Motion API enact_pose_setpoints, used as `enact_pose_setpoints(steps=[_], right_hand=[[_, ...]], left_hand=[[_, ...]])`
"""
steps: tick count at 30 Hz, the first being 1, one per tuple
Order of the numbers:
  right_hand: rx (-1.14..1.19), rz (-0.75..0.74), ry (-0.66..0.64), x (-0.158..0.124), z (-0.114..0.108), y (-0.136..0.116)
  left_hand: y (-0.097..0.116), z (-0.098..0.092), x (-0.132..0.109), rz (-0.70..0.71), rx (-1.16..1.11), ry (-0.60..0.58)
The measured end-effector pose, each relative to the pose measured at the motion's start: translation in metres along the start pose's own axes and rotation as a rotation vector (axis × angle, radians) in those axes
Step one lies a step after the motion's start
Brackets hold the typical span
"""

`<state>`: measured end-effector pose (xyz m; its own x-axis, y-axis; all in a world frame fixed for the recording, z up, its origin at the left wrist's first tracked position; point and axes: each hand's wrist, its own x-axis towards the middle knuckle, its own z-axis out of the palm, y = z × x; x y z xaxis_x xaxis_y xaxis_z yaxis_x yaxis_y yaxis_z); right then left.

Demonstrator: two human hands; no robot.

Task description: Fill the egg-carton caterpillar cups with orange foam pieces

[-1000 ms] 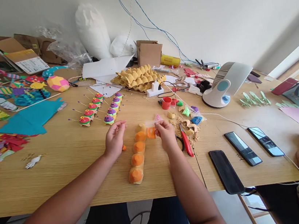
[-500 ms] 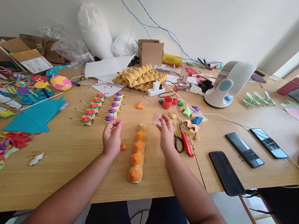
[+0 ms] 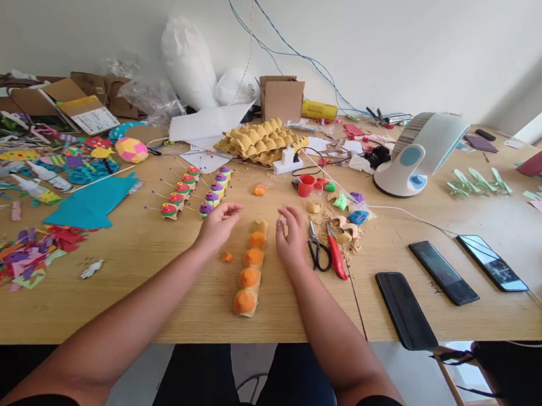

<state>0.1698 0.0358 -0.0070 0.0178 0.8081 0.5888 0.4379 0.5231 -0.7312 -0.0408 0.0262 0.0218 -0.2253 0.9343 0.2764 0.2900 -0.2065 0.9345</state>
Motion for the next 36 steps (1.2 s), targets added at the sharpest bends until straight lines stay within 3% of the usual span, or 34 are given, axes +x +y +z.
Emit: enact_pose_setpoints(steps=[4,9,12,15,19,22,26,31,36], right_hand=[[-0.017,0.003,0.024,0.001,0.0,0.002],[-0.013,0.029,0.015,0.0,0.002,0.003],[-0.005,0.043,0.024,-0.001,0.001,0.004],[0.013,0.048,0.018,-0.002,0.002,0.006],[0.066,0.035,-0.053,-0.003,0.005,0.008],[0.074,0.03,-0.08,-0.002,0.006,0.01],[0.062,0.033,-0.11,-0.001,0.005,0.011],[0.111,0.03,-0.196,-0.006,0.004,-0.003],[0.166,0.039,-0.201,-0.011,0.0,-0.018]], left_hand=[[0.005,-0.037,-0.021,0.088,0.284,-0.439],[-0.012,-0.061,-0.053,0.167,0.507,-0.526],[-0.014,-0.06,-0.053,0.115,0.438,-0.474],[-0.007,-0.05,-0.044,-0.026,0.195,-0.341],[-0.001,-0.024,-0.026,-0.218,-0.195,-0.226],[-0.005,-0.004,-0.014,-0.259,-0.315,-0.16],[-0.015,0.009,-0.007,-0.357,-0.475,-0.135],[-0.024,0.006,-0.014,-0.412,-0.638,-0.181],[-0.027,0.006,-0.018,-0.409,-0.588,-0.178]])
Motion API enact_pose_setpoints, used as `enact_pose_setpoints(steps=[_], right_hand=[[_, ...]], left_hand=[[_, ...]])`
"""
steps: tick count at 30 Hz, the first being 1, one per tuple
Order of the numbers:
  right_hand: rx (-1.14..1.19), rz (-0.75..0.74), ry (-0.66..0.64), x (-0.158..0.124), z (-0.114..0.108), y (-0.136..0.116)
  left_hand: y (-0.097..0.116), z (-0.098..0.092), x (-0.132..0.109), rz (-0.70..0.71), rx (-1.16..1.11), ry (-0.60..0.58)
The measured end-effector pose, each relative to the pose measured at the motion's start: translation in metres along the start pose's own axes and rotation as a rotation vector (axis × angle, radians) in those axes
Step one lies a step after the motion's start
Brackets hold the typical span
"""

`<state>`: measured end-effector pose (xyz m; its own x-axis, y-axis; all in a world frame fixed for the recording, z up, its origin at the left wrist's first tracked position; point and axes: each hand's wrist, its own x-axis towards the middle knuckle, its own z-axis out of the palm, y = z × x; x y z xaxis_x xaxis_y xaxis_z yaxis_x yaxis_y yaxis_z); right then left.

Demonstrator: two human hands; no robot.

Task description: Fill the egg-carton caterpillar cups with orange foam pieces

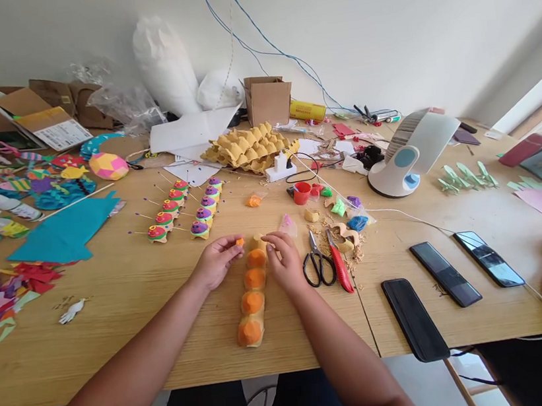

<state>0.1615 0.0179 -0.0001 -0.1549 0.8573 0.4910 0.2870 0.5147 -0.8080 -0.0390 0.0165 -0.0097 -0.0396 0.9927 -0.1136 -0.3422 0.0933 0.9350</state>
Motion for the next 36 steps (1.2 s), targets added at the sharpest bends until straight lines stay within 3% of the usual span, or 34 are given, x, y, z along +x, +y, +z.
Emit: enact_pose_setpoints(steps=[6,9,14,17,21,26,31,33,36], right_hand=[[0.018,0.07,0.061,0.0,-0.003,0.001],[0.122,0.124,-0.005,-0.001,-0.003,-0.002],[0.356,0.233,-0.246,-0.007,0.003,-0.007],[0.397,0.275,-0.243,-0.009,0.008,-0.006],[0.417,0.299,-0.162,-0.006,0.009,-0.008],[0.478,0.389,-0.132,0.001,0.009,-0.018],[0.546,0.512,-0.184,0.006,0.021,-0.032],[0.553,0.505,-0.2,0.011,0.024,-0.036],[0.518,0.449,-0.199,0.02,0.024,-0.032]], left_hand=[[-0.001,0.003,-0.006,0.134,0.251,-0.055],[0.002,0.007,-0.013,0.381,0.428,-0.073],[0.006,0.013,-0.021,0.753,0.636,-0.158],[0.007,0.013,-0.023,0.908,0.77,-0.159],[0.007,0.014,-0.023,0.91,0.78,-0.076],[0.003,0.013,-0.021,0.793,0.665,-0.091],[0.002,0.003,-0.018,0.996,0.896,-0.055],[0.004,0.0,-0.016,1.08,0.967,-0.037],[0.006,0.0,-0.015,1.081,1.024,0.023]])
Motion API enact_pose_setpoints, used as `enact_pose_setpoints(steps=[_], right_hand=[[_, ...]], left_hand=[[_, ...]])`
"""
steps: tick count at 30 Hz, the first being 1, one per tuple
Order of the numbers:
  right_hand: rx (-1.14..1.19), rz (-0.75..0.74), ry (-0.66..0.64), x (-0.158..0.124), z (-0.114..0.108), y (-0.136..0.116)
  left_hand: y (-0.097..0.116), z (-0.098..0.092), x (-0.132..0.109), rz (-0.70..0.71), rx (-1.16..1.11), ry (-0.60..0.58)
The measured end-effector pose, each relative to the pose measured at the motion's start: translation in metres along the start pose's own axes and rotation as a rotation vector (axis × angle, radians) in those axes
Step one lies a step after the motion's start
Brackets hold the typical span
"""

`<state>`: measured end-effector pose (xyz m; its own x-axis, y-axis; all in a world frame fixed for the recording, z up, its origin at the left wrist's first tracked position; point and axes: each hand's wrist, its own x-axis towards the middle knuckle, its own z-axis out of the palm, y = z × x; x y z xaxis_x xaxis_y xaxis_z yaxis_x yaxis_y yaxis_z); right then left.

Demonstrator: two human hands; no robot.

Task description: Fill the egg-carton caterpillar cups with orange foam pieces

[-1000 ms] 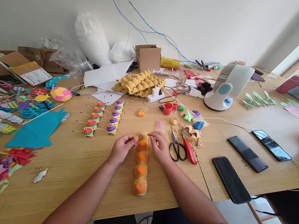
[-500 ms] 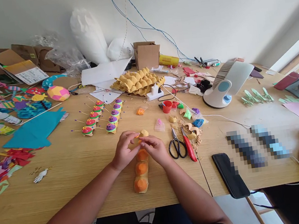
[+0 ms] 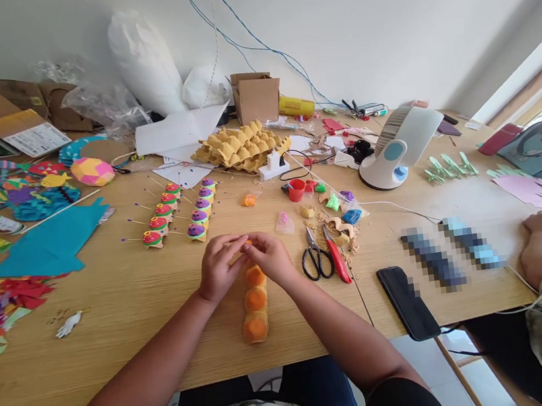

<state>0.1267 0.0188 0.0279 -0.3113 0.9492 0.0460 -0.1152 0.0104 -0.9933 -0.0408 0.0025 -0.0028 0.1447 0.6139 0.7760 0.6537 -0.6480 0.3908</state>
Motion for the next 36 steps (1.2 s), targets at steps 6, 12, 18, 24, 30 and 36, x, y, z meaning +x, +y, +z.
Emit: enact_pose_setpoints(steps=[6,12,18,24,30,36], right_hand=[[-0.079,-0.091,0.281,0.016,-0.026,0.026],[-0.155,-0.065,0.281,0.012,-0.041,0.04],[0.011,-0.048,0.302,0.013,-0.035,0.041],[-0.054,-0.047,0.385,0.017,-0.036,0.041],[-0.003,-0.01,0.32,0.013,-0.034,0.033],[0.064,-0.045,0.333,0.019,-0.034,0.033]], left_hand=[[-0.004,0.005,-0.001,-0.19,-0.106,0.023],[-0.01,0.008,-0.003,-0.294,-0.189,0.011],[-0.007,0.005,-0.003,-0.329,-0.195,-0.013],[-0.01,0.005,-0.001,-0.343,-0.184,-0.019],[-0.009,0.005,-0.001,-0.317,-0.208,-0.056],[-0.008,0.007,0.0,-0.311,-0.22,-0.11]])
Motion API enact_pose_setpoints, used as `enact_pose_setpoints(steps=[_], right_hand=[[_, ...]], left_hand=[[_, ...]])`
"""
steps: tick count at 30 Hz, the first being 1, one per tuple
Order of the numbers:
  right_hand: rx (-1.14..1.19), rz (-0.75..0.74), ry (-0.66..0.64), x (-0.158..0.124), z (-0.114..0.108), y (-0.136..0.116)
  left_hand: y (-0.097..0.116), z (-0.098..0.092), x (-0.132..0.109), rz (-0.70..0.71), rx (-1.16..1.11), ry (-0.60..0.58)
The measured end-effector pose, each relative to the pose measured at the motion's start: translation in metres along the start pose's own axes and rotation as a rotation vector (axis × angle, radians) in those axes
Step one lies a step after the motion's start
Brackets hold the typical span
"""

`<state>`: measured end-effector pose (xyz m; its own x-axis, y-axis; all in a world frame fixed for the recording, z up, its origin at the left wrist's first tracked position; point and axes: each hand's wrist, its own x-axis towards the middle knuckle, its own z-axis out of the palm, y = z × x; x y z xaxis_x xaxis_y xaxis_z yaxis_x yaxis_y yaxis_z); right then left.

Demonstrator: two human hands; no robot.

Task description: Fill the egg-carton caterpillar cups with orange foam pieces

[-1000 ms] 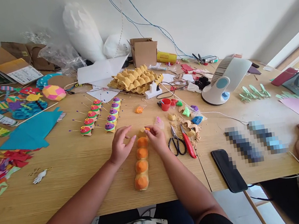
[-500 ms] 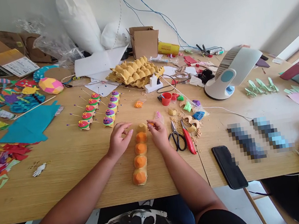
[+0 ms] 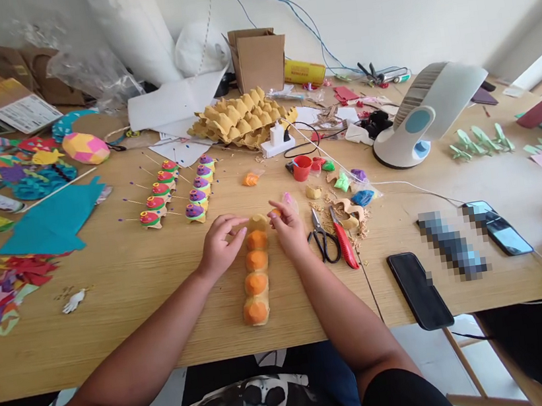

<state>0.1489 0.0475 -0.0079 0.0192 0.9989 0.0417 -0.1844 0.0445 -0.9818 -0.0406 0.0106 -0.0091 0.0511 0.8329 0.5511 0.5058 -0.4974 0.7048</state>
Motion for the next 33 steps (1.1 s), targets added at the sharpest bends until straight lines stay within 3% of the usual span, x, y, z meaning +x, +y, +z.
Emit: enact_pose_setpoints(steps=[6,14,17,21,27,30,33], right_hand=[[-0.008,0.096,-0.006,0.0,-0.002,0.0],[-0.271,-0.095,-0.079,-0.005,0.0,-0.004],[-0.212,-0.048,-0.123,-0.003,0.002,-0.002],[-0.058,0.06,-0.164,-0.002,0.004,0.001],[0.059,0.053,-0.217,-0.006,0.007,-0.002],[0.078,0.077,-0.285,-0.01,0.01,-0.004],[0.1,0.064,-0.271,-0.012,0.011,-0.005]], left_hand=[[-0.005,0.003,-0.001,-0.022,0.067,-0.047],[-0.004,0.003,-0.002,-0.017,0.254,-0.093],[-0.005,0.004,-0.004,-0.067,0.232,-0.124],[-0.006,0.008,-0.005,-0.203,0.025,-0.104],[-0.005,0.013,-0.001,-0.543,-0.588,-0.02],[-0.006,0.014,-0.001,-0.634,-0.726,-0.05],[-0.008,0.014,-0.001,-0.684,-0.801,-0.046]])
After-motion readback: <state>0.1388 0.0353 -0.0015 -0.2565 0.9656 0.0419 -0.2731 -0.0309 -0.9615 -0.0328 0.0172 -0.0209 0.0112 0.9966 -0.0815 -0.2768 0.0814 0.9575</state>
